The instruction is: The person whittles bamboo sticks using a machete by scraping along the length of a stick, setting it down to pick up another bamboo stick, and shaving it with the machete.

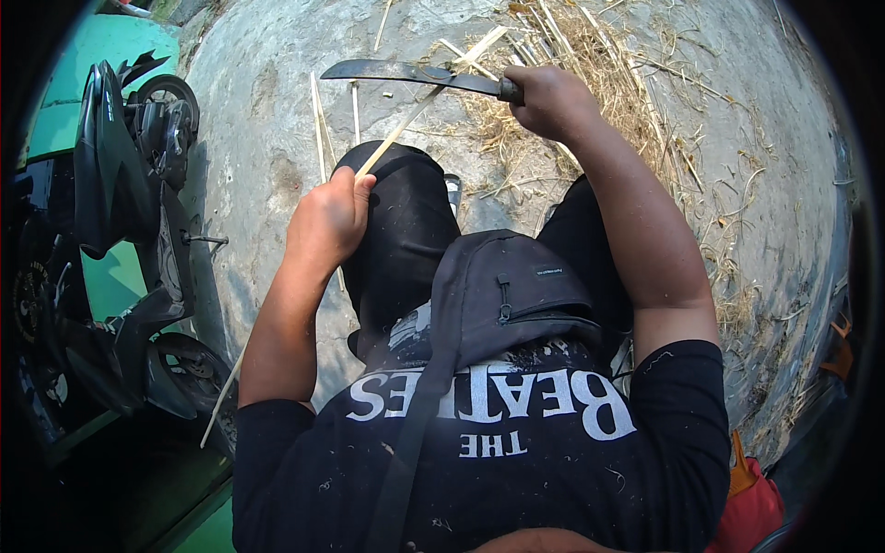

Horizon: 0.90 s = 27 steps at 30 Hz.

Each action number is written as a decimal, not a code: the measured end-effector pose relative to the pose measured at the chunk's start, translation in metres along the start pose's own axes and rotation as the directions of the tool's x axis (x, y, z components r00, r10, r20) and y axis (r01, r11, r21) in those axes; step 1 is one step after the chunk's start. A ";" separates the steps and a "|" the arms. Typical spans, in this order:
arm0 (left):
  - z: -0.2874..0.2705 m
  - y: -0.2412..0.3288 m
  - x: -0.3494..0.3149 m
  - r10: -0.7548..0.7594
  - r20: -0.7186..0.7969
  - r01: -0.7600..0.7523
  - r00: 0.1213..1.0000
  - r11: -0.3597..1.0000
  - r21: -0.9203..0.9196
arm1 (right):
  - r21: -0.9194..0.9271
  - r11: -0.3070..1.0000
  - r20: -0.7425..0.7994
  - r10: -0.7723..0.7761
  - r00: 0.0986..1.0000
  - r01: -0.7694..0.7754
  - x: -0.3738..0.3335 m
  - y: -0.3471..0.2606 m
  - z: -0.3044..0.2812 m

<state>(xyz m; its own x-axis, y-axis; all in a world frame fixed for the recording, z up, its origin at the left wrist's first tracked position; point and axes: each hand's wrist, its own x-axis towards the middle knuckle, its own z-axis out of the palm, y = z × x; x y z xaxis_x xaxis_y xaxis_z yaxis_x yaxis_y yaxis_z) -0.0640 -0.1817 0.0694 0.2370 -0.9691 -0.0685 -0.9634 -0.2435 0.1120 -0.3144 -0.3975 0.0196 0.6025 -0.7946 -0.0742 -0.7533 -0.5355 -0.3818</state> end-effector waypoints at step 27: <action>-0.002 -0.019 0.000 0.053 0.050 -0.050 0.997 0.997 -0.059 | -0.056 0.995 -0.083 -0.085 0.993 0.081 0.006 0.004 0.020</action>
<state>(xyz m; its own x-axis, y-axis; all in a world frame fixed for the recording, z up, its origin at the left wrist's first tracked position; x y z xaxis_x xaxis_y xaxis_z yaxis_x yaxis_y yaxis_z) -0.0457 -0.1771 0.0692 0.1795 -0.9774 -0.1118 -0.9649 -0.1970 0.1734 -0.3084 -0.3989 -0.0011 0.6405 -0.7671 0.0352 -0.7158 -0.6130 -0.3345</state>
